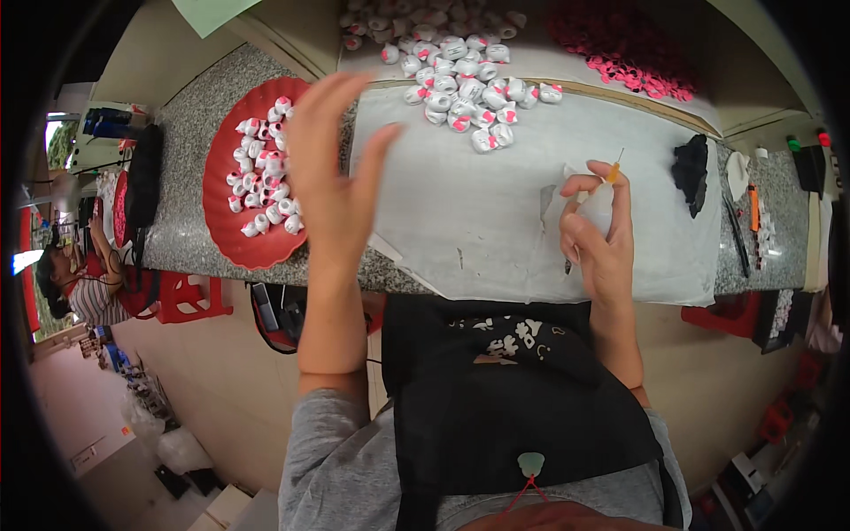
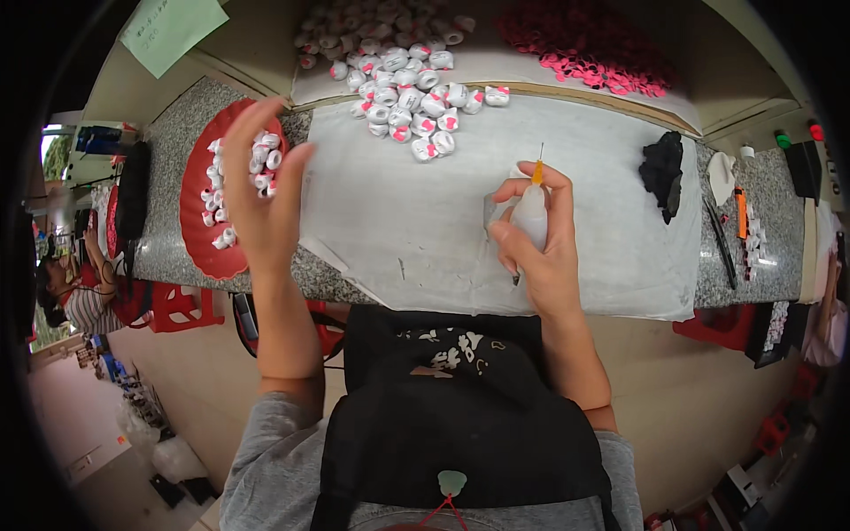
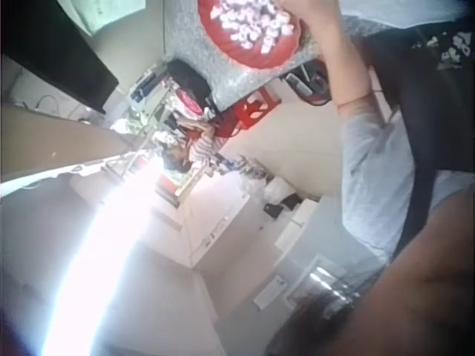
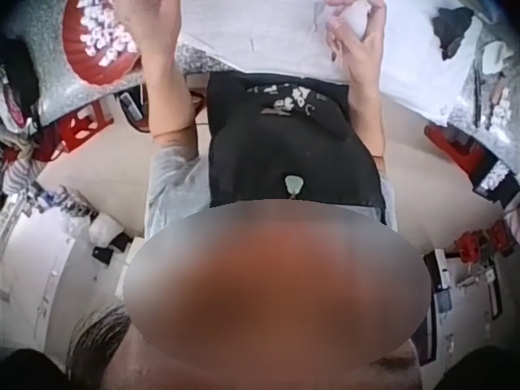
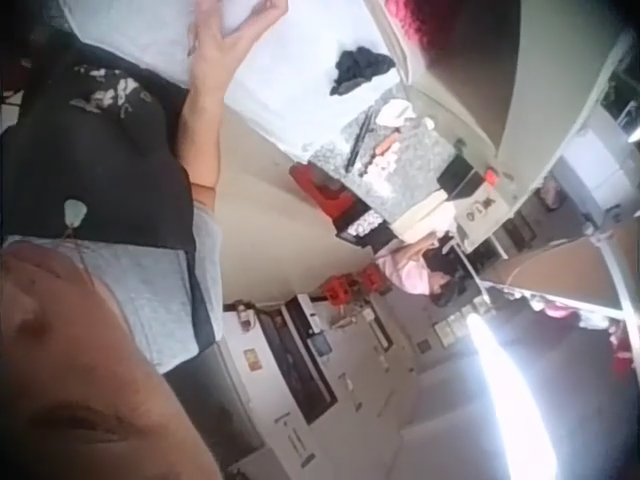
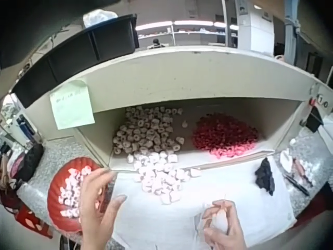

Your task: Apply glue to small pink components and attach them to plastic toy heads.

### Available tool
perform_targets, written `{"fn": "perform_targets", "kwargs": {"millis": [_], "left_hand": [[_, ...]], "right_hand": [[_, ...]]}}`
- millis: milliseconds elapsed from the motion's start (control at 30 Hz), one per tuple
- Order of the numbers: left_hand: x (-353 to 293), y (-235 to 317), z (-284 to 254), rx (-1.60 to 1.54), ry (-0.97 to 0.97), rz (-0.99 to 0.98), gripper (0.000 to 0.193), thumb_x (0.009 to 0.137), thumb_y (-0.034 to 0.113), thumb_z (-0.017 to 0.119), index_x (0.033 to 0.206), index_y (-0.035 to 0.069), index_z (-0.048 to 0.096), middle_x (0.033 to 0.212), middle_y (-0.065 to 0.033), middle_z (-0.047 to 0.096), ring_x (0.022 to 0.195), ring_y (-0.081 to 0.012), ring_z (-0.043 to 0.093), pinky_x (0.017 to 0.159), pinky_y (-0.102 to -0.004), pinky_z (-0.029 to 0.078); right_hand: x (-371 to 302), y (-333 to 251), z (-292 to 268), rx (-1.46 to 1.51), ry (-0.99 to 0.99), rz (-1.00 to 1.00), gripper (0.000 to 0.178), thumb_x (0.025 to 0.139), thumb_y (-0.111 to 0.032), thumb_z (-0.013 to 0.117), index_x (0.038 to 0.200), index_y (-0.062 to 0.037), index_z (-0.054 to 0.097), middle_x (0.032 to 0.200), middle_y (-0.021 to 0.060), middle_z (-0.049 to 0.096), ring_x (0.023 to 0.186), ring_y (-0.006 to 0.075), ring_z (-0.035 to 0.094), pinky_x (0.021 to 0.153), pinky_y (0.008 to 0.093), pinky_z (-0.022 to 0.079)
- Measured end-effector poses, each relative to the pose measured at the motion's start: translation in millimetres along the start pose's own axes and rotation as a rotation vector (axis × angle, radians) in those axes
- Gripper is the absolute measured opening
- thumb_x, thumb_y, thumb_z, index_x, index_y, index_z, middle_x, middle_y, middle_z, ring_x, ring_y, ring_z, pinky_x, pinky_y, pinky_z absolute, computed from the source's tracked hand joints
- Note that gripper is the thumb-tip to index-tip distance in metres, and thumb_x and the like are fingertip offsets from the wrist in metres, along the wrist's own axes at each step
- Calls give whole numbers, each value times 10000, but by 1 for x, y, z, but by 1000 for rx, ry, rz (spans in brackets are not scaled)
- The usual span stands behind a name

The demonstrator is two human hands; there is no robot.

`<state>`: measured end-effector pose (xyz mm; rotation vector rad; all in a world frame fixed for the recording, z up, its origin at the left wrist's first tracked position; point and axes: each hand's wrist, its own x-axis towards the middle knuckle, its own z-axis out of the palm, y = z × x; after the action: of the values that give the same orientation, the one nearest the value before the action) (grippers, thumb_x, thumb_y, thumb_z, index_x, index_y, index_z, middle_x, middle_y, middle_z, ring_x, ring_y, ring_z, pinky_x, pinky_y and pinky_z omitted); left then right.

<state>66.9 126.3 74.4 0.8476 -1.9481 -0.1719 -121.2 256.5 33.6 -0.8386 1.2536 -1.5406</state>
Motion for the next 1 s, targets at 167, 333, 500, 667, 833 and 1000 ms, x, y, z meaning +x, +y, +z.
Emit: {"fn": "perform_targets", "kwargs": {"millis": [167, 333, 500, 667, 833, 1000], "left_hand": [[21, 19, 114, -5, -446, 292, 227, 623, 61, 601, 844, 54, 550, 815, -72, 546, 790, -243, 500, 702, -336, 390], [19, 13, 153, 359, -545, 449, 168, 606, 64, 606, 767, 59, 558, 759, -60, 530, 731, -231, 509, 659, -328, 400], [14, 36, 104, -465, -519, -99, 147, 677, 0, 559, 822, 22, 571, 778, -71, 506, 733, -165, 516, 663, -248, 425], [-21, 44, 58, -956, -464, -544, 151, 709, 0, 551, 860, -13, 554, 887, -73, 502, 751, -140, 518, 687, -253, 435], [-55, 52, 51, -1351, -302, -823, 308, 723, 10, 545, 1017, -13, 455, 987, -141, 507, 809, -167, 536, 735, -286, 440], [-70, 51, 53, -1414, -202, -845, 331, 716, 7, 551, 1025, -19, 434, 1008, -159, 499, 854, -174, 521, 739, -294, 443]], "right_hand": [[-11, 2, -19, 143, -81, -116, 331, 683, -88, 433, 978, -9, 305, 980, 148, 370, 559, 129, 427, 355, 196, 348], [-23, -8, -23, 92, 1, -88, 313, 699, -82, 444, 981, -5, 332, 999, 143, 373, 736, 196, 477, 437, 261, 443], [-20, -17, -29, 35, 116, -181, 328, 731, -73, 466, 1027, 47, 393, 999, 136, 397, 767, 206, 496, 520, 281, 460], [-20, -17, -32, 103, 188, -223, 277, 718, -68, 510, 960, 33, 421, 900, 107, 441, 632, 153, 492, 503, 242, 432], [-18, -22, -16, 280, 244, -328, 307, 624, -64, 629, 844, -35, 417, 839, 96, 446, 617, 113, 425, 519, 219, 377], [-21, -21, -2, 61, 280, -479, 344, 595, -99, 681, 825, -62, 428, 799, 70, 432, 623, 120, 433, 585, 239, 384]]}}
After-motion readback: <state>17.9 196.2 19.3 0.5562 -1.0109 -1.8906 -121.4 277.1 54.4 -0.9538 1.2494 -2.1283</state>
